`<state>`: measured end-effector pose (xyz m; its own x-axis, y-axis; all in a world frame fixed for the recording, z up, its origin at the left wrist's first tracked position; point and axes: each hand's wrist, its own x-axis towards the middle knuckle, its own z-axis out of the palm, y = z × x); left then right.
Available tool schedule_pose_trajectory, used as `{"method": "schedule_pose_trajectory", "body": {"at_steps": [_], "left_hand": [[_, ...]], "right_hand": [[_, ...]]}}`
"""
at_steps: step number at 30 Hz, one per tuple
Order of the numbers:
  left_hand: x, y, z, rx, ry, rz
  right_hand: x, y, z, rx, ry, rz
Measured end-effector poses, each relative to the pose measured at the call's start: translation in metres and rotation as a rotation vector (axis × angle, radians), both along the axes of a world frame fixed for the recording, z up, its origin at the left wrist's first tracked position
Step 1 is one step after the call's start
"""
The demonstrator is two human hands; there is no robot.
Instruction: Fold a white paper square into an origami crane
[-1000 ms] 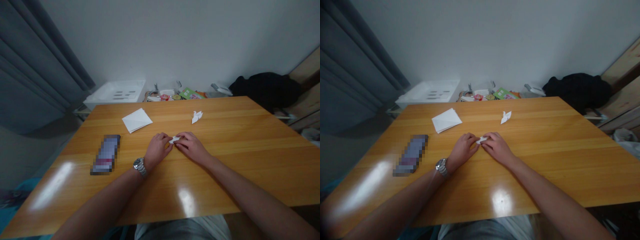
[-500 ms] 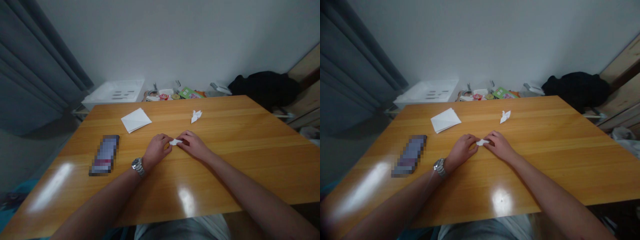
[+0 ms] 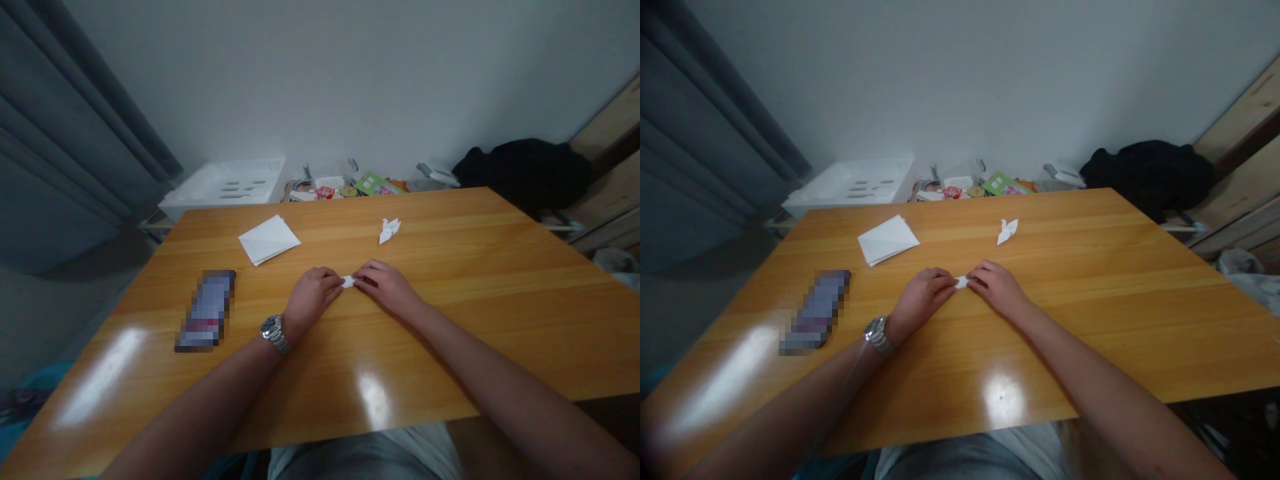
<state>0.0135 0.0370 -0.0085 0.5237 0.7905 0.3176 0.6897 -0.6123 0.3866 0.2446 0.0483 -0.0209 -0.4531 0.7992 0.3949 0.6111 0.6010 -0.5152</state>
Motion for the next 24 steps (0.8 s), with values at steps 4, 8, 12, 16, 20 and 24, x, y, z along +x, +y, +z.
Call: {"method": "schedule_pose_trajectory", "body": {"at_steps": [4, 8, 12, 16, 20, 24], "left_hand": [[0.002, -0.001, 0.001, 0.046, 0.082, 0.007], [0.004, -0.003, 0.004, 0.069, 0.185, 0.011], [0.004, -0.008, 0.007, 0.102, 0.273, -0.041], [0.001, -0.014, 0.007, 0.125, 0.320, -0.073], [-0.005, -0.016, 0.009, 0.092, 0.328, -0.110], [-0.011, -0.017, 0.012, 0.053, 0.341, -0.171]], "right_hand": [[-0.001, 0.001, -0.004, 0.031, -0.004, -0.011], [-0.001, 0.001, -0.003, 0.099, -0.070, 0.004], [0.001, -0.005, 0.002, 0.162, -0.214, 0.029], [0.005, -0.011, 0.007, 0.156, -0.284, 0.033], [0.006, -0.015, 0.009, 0.146, -0.338, 0.026], [0.007, -0.016, 0.011, 0.133, -0.353, 0.019]]}}
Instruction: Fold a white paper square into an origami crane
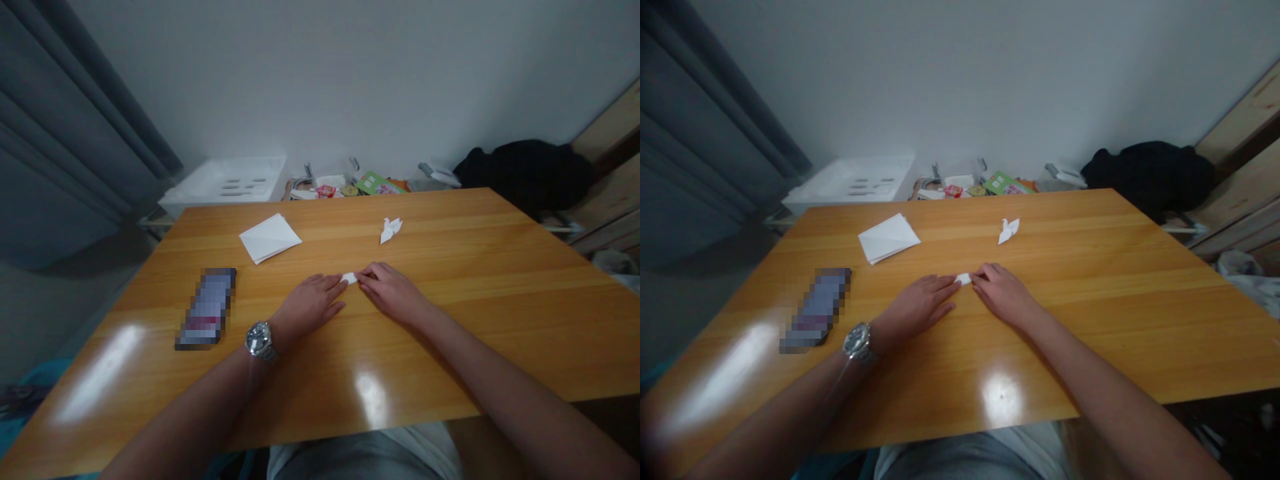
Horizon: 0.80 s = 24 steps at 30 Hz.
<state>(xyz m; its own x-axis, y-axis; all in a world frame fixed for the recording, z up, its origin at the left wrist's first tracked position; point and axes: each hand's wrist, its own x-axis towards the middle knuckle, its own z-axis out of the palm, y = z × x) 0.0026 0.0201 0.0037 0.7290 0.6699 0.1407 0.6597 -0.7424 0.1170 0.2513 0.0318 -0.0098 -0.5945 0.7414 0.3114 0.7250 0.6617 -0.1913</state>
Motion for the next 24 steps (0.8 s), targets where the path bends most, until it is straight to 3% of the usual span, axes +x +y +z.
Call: {"method": "schedule_pose_trajectory", "body": {"at_steps": [16, 24], "left_hand": [[0.009, -0.011, 0.002, 0.092, 0.058, 0.064], [0.013, -0.013, 0.004, 0.125, 0.065, 0.067]], "right_hand": [[-0.003, -0.008, 0.002, -0.034, -0.034, -0.003], [-0.018, -0.018, -0.006, -0.119, -0.039, 0.085]]}}
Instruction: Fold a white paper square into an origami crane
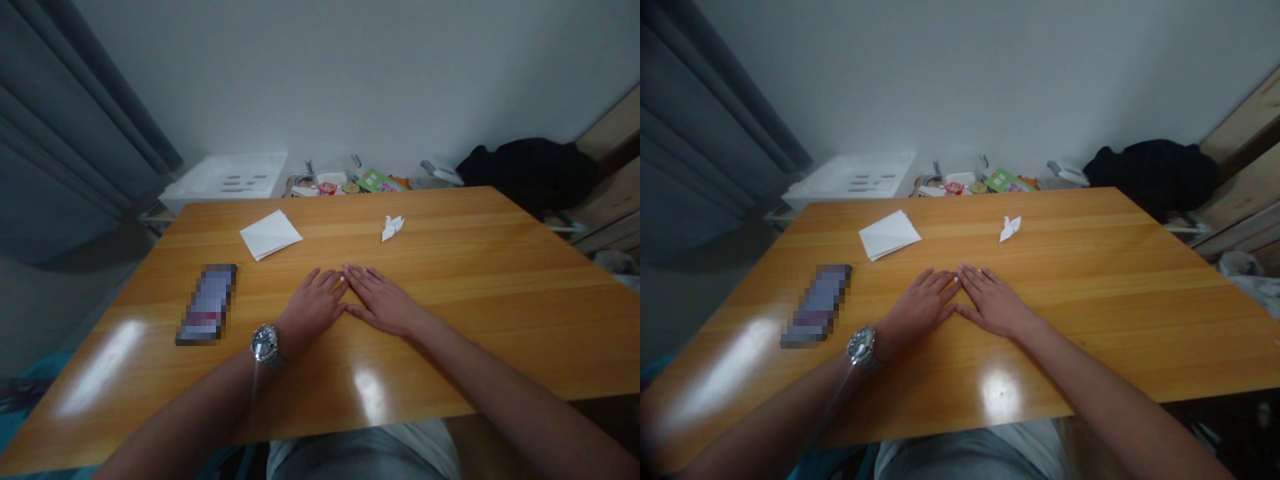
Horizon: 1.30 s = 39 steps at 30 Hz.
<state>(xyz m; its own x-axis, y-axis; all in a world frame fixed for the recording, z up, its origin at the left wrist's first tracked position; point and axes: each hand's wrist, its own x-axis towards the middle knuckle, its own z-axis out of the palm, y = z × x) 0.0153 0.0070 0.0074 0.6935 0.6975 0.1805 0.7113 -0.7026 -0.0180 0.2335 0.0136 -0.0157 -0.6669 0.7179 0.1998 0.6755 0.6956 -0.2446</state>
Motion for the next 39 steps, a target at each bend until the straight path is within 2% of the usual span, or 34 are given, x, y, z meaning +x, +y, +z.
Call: {"method": "schedule_pose_trajectory", "body": {"at_steps": [12, 19, 29, 35, 39], "left_hand": [[0.006, -0.004, 0.000, -0.027, -0.039, 0.026], [0.003, -0.002, -0.001, -0.055, -0.099, 0.033], [0.004, 0.018, -0.005, -0.083, -0.239, 0.026], [0.001, 0.020, -0.007, -0.105, -0.253, 0.045], [0.000, 0.023, -0.009, -0.122, -0.287, 0.038]], "right_hand": [[0.007, 0.004, -0.010, -0.039, -0.016, -0.026], [0.022, 0.010, -0.007, -0.066, -0.004, -0.122], [0.023, 0.021, -0.001, -0.005, 0.063, -0.098], [0.017, 0.024, 0.001, -0.002, 0.283, -0.030], [0.014, 0.024, -0.001, -0.046, 0.318, 0.021]]}}
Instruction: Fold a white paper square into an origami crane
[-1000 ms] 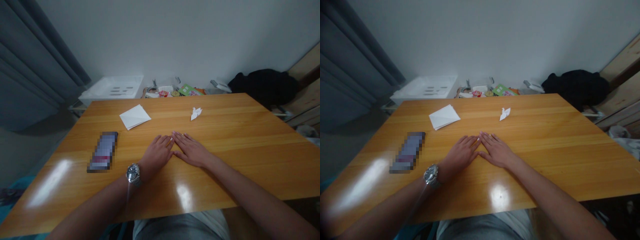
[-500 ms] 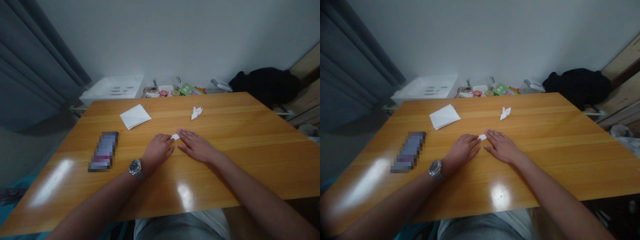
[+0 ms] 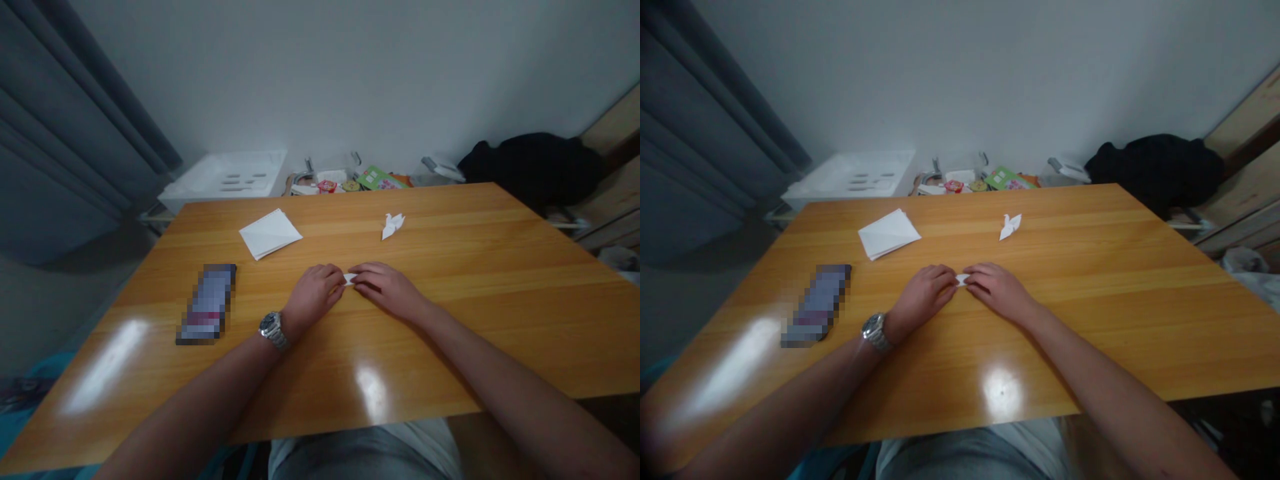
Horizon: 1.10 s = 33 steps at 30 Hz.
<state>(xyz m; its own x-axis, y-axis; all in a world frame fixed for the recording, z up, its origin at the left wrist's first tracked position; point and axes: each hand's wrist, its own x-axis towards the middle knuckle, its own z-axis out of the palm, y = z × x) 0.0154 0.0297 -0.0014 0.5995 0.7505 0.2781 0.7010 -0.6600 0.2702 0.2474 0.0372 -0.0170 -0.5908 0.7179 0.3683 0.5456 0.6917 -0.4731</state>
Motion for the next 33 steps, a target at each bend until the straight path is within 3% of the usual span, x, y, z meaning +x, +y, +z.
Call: {"method": "schedule_pose_trajectory", "body": {"at_steps": [12, 33], "left_hand": [[-0.003, 0.003, -0.012, -0.028, -0.174, 0.068], [-0.001, 0.002, -0.006, -0.101, -0.231, 0.066]], "right_hand": [[-0.003, 0.003, -0.006, 0.010, 0.048, 0.014], [-0.011, -0.002, 0.007, -0.052, 0.053, -0.095]]}}
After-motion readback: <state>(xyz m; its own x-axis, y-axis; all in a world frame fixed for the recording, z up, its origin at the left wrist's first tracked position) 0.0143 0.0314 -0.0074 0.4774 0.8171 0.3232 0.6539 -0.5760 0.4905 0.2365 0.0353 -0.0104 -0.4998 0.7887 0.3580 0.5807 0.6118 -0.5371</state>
